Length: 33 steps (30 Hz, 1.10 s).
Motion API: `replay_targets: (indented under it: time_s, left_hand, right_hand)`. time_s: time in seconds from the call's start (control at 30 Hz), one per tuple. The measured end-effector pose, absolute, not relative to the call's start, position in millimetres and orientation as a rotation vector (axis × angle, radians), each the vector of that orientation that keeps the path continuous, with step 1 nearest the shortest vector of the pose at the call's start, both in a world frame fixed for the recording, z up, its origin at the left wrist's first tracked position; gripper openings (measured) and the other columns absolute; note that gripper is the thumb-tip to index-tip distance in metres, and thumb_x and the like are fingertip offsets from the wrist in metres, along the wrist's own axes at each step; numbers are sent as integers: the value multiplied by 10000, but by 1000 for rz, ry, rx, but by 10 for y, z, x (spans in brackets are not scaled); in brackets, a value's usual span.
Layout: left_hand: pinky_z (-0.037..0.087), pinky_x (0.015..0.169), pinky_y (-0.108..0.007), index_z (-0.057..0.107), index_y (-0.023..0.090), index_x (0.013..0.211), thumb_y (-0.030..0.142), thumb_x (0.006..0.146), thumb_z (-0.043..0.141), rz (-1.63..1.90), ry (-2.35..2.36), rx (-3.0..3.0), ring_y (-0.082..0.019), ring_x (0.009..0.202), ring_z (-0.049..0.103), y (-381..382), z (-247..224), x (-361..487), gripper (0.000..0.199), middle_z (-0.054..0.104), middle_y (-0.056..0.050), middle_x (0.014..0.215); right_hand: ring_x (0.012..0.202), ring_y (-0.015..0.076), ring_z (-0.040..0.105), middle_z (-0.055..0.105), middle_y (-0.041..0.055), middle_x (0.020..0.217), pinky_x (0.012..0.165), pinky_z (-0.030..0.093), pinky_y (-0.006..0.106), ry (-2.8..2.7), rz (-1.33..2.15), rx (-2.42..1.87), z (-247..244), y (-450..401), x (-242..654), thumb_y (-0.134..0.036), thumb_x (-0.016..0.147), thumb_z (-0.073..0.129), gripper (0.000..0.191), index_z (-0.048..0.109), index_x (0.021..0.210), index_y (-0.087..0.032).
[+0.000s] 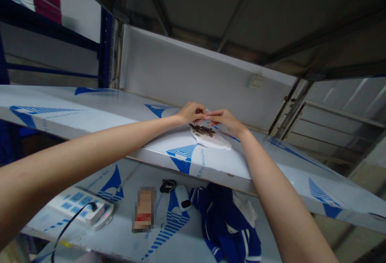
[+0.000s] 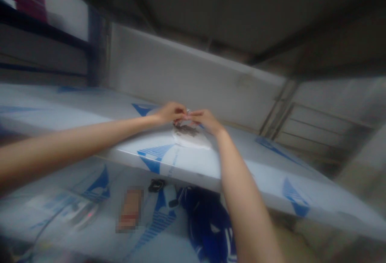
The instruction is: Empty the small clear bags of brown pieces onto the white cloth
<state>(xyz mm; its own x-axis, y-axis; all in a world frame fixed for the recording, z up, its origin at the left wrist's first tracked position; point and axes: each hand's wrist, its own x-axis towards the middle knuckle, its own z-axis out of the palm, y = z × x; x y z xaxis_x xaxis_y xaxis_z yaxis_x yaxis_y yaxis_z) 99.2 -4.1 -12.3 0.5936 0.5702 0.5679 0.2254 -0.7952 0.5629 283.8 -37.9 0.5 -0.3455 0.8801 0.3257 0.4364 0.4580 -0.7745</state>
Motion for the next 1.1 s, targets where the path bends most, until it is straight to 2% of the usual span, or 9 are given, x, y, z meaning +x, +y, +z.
replay_targets:
  time_s: [0.13,0.23,0.43,0.6,0.8,0.9,0.97,1.1]
  left_hand:
    - [329,530,-205,595,107,716,279,837,554,1063,674,2502,-80,481,479,-17,-128,988,214,532,21,517]
    - [304,542,-216,619,105,745,320,853,511,1056,765,2684,-89,524,467,-21,-128,1003,263,567,-6,587]
    - [258,535,-242,657,110,774,232,801,486,1066,1086,2895,-112,557,446,-60,-82,972,211,612,-51,669]
    - [292,564,-238,665,125,791,216,781,483,1132,1136,2942,-120,590,475,-94,-57,909,203,636,-59,711]
    - [279,544,-243,663,120,805,233,813,463,1048,1005,2950,-120,566,481,-178,-92,989,230,638,-61,701]
    - [287,547,-245,654,117,789,257,821,468,1093,1006,2934,-128,580,494,-177,-93,1004,235,644,-68,714]
    - [304,552,-246,648,118,782,305,848,449,1117,1037,2850,-133,577,500,-154,-91,995,281,643,-69,704]
    - [357,533,-248,599,123,622,446,937,259,944,1012,2488,-124,477,481,-73,-119,977,565,568,-54,535]
  right_hand:
    - [732,129,595,716,62,898,649,432,246,-1945,709,-1137,17,-403,2832,-354,696,711,243,749,866,-184]
    - [671,128,585,715,72,856,619,426,256,-1917,652,-1206,45,-428,2794,-306,686,708,209,747,838,-167]
    - [609,135,568,698,84,739,597,424,270,-1872,507,-1326,83,-419,2776,-158,665,653,91,720,724,-143]
    - [597,127,559,701,86,808,593,426,265,-1899,460,-1317,46,-411,2803,-173,684,610,116,700,750,-140]
    - [472,83,482,660,25,711,511,386,225,-1992,383,-1220,9,-371,2694,-239,782,509,199,645,892,-145]
    - [498,89,499,664,33,712,538,396,225,-2027,294,-1237,13,-354,2688,-216,777,506,176,659,826,-143]
    - [488,93,489,668,48,715,539,398,236,-2003,249,-1260,23,-346,2706,-199,768,503,172,664,777,-140]
    - [461,91,467,669,60,756,508,393,246,-1806,238,-1228,63,-330,2733,-250,776,504,192,654,825,-141]
